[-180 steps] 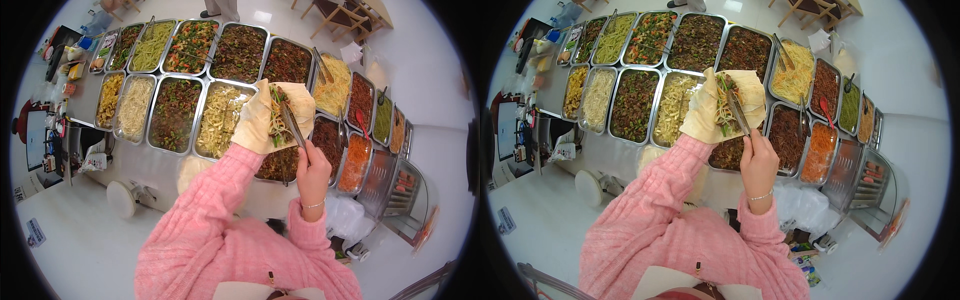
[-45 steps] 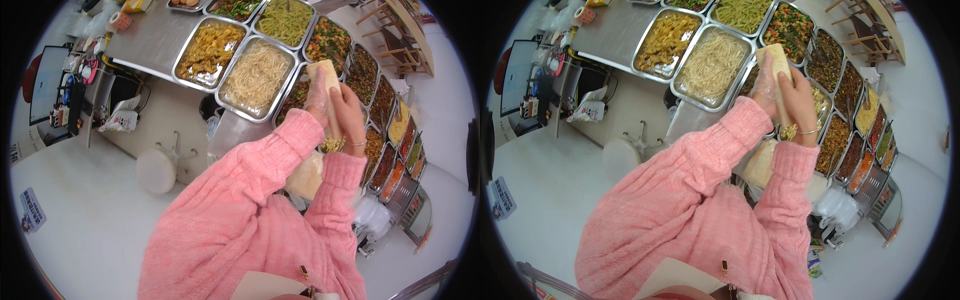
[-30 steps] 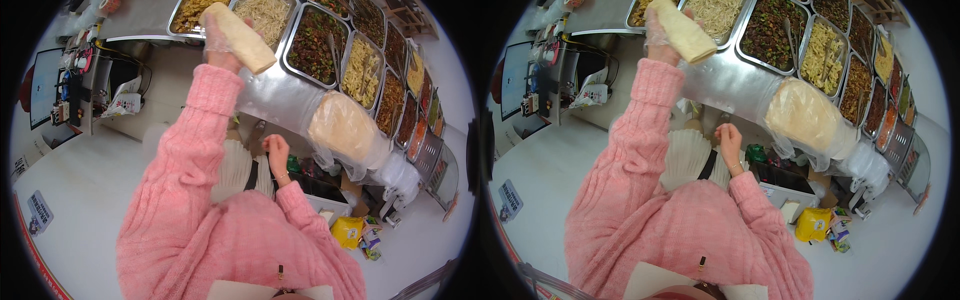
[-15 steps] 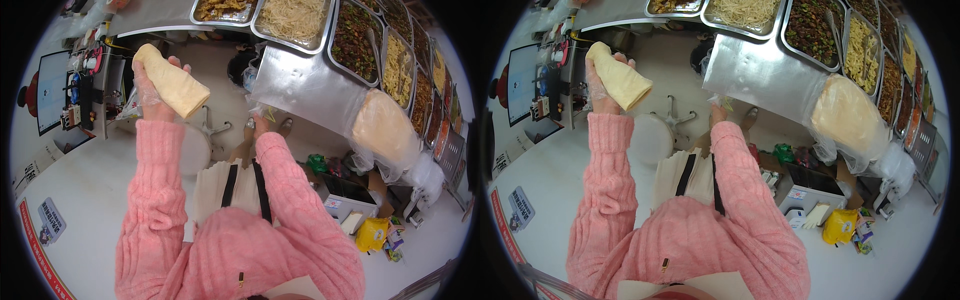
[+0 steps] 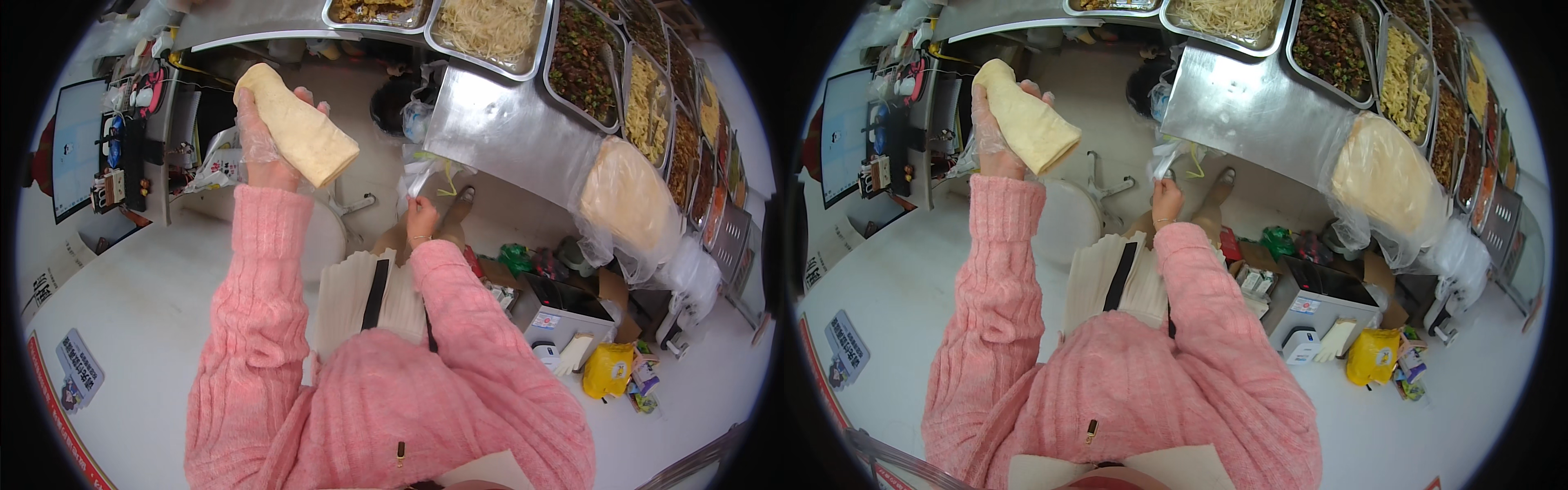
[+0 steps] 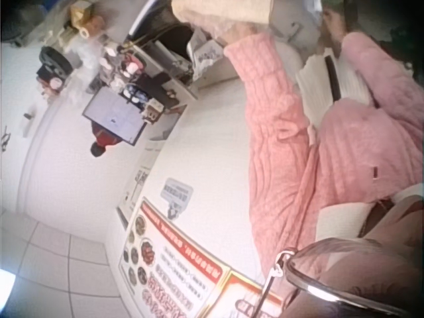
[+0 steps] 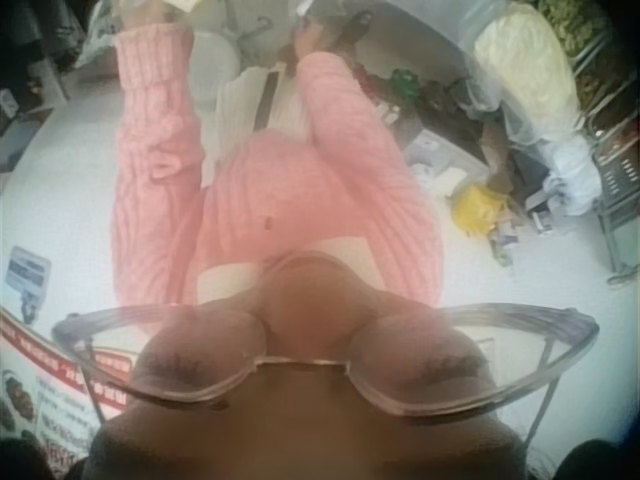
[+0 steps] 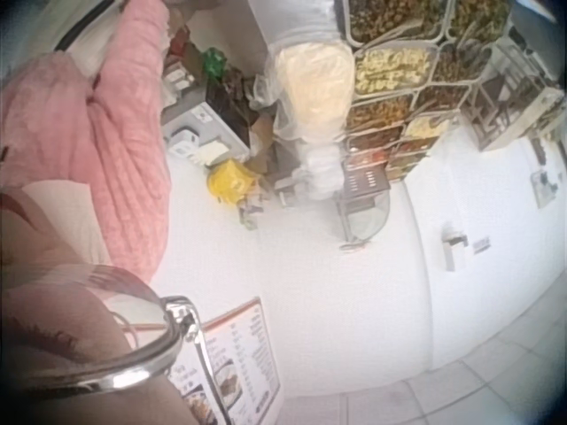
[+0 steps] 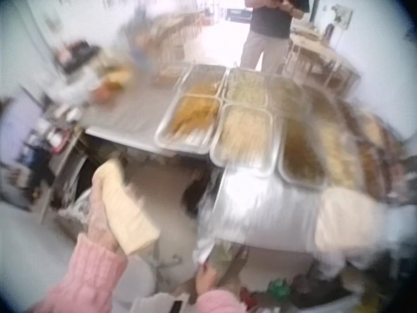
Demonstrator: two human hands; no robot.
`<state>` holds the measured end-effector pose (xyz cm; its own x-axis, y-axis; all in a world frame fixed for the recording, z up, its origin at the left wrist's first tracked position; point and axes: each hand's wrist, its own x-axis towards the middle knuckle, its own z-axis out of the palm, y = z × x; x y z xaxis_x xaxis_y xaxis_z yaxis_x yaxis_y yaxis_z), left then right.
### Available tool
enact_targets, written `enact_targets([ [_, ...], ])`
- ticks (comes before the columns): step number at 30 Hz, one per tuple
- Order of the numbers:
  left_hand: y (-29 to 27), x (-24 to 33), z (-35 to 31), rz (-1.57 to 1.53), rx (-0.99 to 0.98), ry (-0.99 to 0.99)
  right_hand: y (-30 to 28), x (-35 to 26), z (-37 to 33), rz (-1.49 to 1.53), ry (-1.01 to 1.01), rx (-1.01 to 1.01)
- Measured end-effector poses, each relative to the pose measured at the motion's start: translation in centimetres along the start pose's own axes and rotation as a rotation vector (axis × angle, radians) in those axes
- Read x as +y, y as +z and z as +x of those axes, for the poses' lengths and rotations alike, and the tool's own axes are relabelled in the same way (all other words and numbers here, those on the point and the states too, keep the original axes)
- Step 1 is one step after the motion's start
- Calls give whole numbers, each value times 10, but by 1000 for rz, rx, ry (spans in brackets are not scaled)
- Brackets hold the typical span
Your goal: The person assembles a food wrap by placing a thin flatbread on the counter, then using tongs to add various cooked vegetables and noodles from metal trays onto the bread. They roll the wrap, place it in a plastic bag, and add a spoon before handing it to a customer.
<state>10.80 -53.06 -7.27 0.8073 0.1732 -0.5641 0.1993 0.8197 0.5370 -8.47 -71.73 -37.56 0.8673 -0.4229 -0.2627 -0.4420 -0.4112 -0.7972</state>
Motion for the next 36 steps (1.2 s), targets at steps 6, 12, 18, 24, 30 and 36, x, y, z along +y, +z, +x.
enact_targets([
  [6, 3, 2, -1, 34, 34, -26, -34, -20, 11, -113, -251, -95],
  [12, 4, 1, 1, 17, -22, -89, -69, -25, 15, -102, -250, -87],
  [18, 2, 5, 0, -14, -44, -96, -95, -12, 25, -17, -307, 71],
  [24, 3, 5, -5, -4, -63, -117, -99, -16, 44, 86, -100, 12],
  [30, 2, 4, -11, 32, -42, -110, -95, -20, 68, 48, -27, -90],
  [36, -5, 5, -16, 26, -18, -118, -91, -7, 68, 177, 148, -87],
])
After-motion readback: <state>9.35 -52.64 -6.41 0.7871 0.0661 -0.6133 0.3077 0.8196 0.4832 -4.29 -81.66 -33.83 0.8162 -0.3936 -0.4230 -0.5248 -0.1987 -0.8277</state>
